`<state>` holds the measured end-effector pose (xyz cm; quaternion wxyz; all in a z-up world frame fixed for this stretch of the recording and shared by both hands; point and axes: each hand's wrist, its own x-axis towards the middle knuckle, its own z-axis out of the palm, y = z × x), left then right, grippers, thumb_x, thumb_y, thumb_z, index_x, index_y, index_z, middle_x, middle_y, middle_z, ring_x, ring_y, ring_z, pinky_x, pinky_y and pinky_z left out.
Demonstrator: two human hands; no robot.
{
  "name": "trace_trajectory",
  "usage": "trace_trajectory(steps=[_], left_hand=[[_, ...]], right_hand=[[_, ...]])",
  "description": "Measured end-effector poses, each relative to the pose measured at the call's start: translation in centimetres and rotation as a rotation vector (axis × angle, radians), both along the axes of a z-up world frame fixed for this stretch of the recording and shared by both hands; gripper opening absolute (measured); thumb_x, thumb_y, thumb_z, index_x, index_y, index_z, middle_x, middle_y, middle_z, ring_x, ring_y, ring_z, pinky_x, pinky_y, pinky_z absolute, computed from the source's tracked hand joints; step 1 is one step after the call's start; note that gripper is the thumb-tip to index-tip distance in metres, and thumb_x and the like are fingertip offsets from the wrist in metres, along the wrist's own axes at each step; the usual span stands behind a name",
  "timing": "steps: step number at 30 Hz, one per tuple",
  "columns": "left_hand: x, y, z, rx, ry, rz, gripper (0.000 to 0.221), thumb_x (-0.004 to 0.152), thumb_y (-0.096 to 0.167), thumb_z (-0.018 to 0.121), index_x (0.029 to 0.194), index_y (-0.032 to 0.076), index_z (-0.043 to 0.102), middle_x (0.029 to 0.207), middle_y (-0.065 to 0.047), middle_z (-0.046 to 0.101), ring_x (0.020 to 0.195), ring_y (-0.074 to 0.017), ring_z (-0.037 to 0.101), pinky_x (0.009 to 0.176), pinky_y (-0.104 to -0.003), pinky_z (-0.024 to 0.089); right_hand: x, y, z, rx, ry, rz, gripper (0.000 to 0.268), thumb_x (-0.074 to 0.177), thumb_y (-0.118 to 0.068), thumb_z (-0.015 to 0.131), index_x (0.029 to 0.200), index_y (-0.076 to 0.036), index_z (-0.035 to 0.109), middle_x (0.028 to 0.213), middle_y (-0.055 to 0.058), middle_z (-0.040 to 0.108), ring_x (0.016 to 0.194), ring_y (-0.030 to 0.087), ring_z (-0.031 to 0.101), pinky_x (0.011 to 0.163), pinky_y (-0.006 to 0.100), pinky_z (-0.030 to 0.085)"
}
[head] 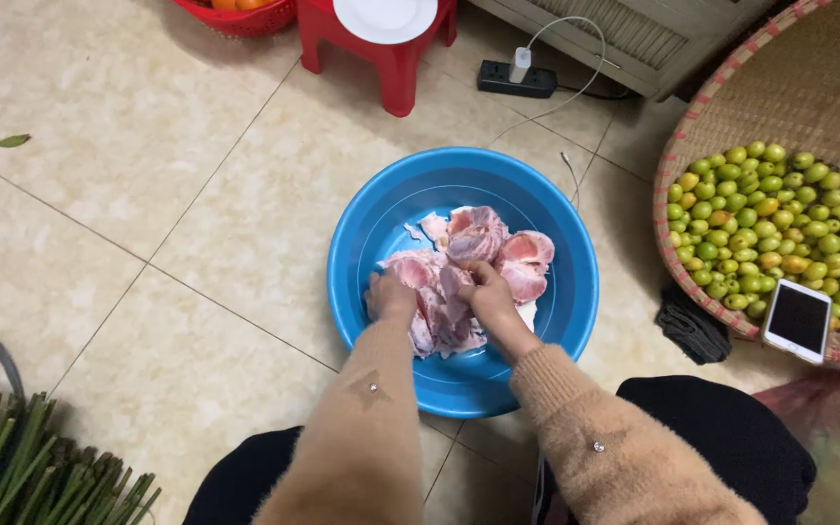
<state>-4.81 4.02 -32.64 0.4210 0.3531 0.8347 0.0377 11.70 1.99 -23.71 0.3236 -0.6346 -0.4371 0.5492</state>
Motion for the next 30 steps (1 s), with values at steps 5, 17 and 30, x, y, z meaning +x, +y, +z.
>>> trace_trajectory(steps=[5,17,30], left_hand=[[-0.3,-0.2,-1.4,0.004,-0.045,0.031,0.055,0.097,0.027,0.049,0.151,0.03,0.051,0.147,-0.007,0.051,0.136,-0.0363,0.055,0.11,-0.052,0.047],[-0.3,-0.9,0.8,0.114,-0.141,0.153,0.049,0.102,0.041,0.033,0.144,0.031,0.057,0.147,-0.007,0.057,0.137,-0.0368,0.055,0.113,-0.051,0.045],[3.4,-1.7,-0.1,0.54,0.331,-0.058,0.053,0.087,0.017,0.07,0.139,0.015,0.058,0.148,-0.017,0.04,0.148,-0.047,0.027,0.116,-0.068,0.026]], right_hand=[[-2.8,-0.4,1.4,0.03,-0.011,0.087,0.066,0.068,-0.002,0.065,0.134,-0.012,0.068,0.11,0.018,0.069,0.1,0.03,0.069,0.079,0.04,0.057],[-0.2,-0.3,-2.9,0.308,-0.396,0.321,0.013,0.09,-0.024,0.072,0.099,-0.022,0.081,0.091,0.005,0.077,0.089,0.02,0.074,0.084,0.03,0.058],[8.3,8.5,-0.6,0.072,-0.954,0.212,0.052,0.086,-0.027,0.064,0.137,-0.031,0.062,0.133,0.005,0.059,0.125,0.041,0.056,0.108,0.05,0.047]])
